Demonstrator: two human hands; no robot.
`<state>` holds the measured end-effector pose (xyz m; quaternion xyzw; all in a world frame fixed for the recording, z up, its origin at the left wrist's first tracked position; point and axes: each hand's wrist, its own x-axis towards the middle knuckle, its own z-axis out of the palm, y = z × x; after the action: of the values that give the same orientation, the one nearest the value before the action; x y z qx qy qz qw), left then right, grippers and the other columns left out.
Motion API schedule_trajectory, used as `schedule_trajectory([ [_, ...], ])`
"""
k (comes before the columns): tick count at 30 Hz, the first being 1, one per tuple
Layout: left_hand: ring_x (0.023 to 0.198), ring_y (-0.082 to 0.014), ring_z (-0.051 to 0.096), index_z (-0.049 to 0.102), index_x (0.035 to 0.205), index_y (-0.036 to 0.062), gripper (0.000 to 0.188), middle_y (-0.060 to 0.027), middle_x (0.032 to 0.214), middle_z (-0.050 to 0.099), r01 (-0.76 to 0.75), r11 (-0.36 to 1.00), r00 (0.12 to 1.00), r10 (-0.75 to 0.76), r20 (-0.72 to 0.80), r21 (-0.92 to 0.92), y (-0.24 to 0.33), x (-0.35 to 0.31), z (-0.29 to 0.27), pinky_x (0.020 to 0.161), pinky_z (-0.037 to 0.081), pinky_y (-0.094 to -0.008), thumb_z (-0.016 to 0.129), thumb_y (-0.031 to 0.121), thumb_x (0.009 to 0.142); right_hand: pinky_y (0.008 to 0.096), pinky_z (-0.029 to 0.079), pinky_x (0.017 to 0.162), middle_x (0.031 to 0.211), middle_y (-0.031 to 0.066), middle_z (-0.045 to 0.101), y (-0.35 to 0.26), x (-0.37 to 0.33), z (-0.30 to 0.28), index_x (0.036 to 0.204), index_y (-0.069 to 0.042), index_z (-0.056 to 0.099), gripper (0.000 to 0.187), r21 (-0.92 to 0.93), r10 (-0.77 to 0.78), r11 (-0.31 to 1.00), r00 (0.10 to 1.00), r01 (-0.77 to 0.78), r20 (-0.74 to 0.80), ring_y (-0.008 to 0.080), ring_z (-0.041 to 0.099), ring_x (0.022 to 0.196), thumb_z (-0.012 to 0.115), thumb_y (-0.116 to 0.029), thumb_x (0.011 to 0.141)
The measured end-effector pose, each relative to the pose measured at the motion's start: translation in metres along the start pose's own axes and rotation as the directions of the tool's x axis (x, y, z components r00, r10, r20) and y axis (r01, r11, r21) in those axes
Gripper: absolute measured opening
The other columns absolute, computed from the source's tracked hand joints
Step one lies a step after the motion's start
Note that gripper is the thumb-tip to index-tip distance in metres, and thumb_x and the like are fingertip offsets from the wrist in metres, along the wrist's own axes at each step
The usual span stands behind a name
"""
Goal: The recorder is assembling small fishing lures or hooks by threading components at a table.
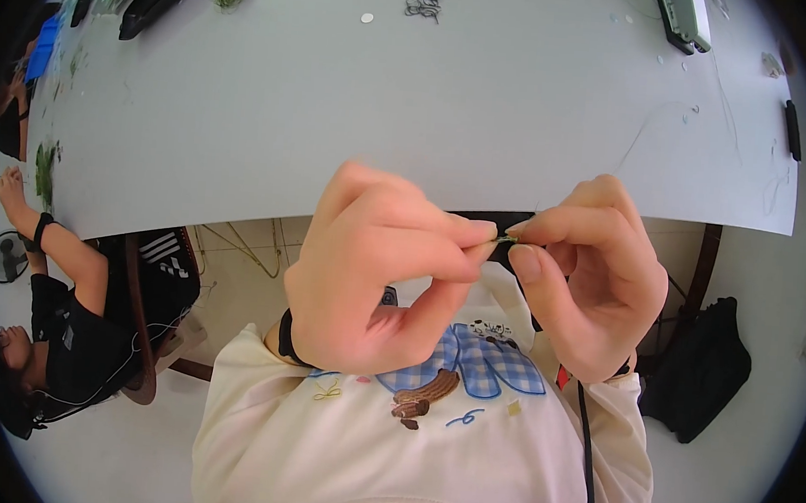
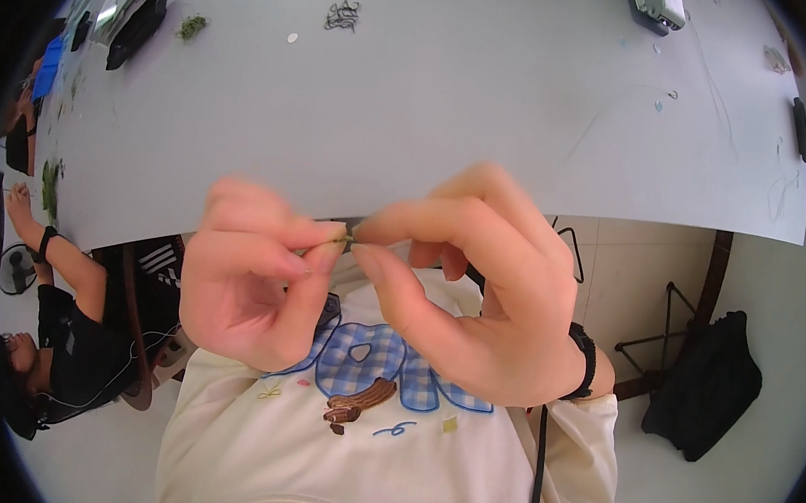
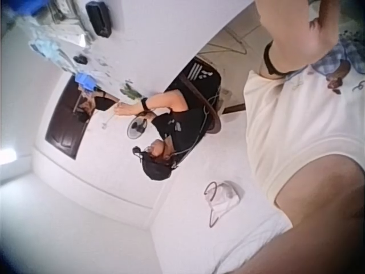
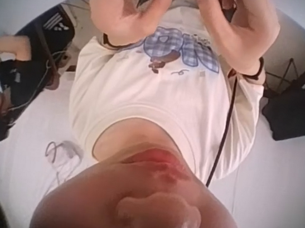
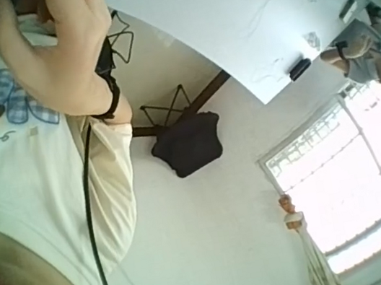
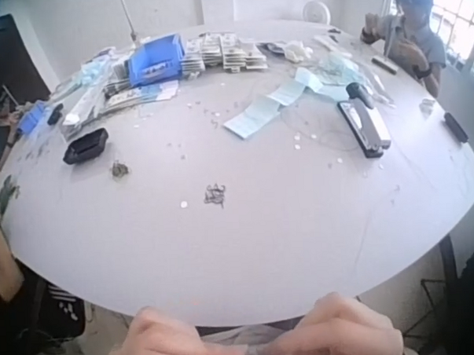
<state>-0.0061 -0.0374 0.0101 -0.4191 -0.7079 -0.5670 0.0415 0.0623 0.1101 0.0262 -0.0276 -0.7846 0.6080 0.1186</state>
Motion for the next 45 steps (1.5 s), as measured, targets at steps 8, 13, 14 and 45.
schedule_trajectory([
  [8,0.057,-0.0158,0.04,0.047,0.075,0.0062,0.031,-0.008,0.078,0.059,-0.102,0.975,0.992,0.114,-0.05,0.195,0.001,-0.004,0.008,0.051,0.033,-0.0243,0.059,-0.016,0.056,0.0161,0.033,0.051,0.075,0.0061,0.044,0.003,-0.004,-0.002,0.077,0.005,0.05,0.011,0.113,0.071,0.991,0.996,-0.076,0.052,0.0076,0.041,0.061,0.054,0.01,0.067],
  [13,0.056,-0.0157,0.04,0.048,0.073,0.0064,0.032,-0.0075,0.079,0.06,-0.138,0.945,0.985,0.164,-0.063,0.298,0.0,-0.007,0.013,0.049,0.033,-0.0229,0.061,-0.015,0.054,0.0156,0.032,0.05,0.075,0.0052,0.043,0.003,-0.005,-0.001,0.076,0.004,0.05,0.012,0.099,0.083,0.991,0.996,-0.086,0.034,0.0068,0.04,0.061,0.054,0.01,0.067],
  [14,0.055,-0.0166,0.04,0.05,0.068,0.0037,0.024,-0.0094,0.076,0.059,-0.212,0.923,0.961,0.257,-0.105,0.321,-0.004,-0.006,0.016,0.043,0.031,-0.0226,0.06,-0.006,0.048,0.0159,0.032,0.05,0.074,0.0048,0.043,0.003,-0.006,-0.001,0.076,0.004,0.05,0.012,0.107,0.095,0.989,0.995,-0.097,0.032,0.0066,0.04,0.06,0.054,0.01,0.067],
  [45,0.055,-0.0152,0.041,0.049,0.065,0.0061,0.022,-0.0089,0.071,0.06,-0.433,0.78,0.835,0.536,-0.125,0.451,-0.011,-0.003,0.025,0.035,0.023,-0.0221,0.065,-0.006,0.056,0.0184,0.031,0.046,0.074,0.0027,0.048,0.013,-0.008,0.003,0.077,0.0,0.052,0.015,0.343,0.049,0.938,0.999,-0.053,0.021,0.0056,0.04,0.055,0.059,0.007,0.065],
])
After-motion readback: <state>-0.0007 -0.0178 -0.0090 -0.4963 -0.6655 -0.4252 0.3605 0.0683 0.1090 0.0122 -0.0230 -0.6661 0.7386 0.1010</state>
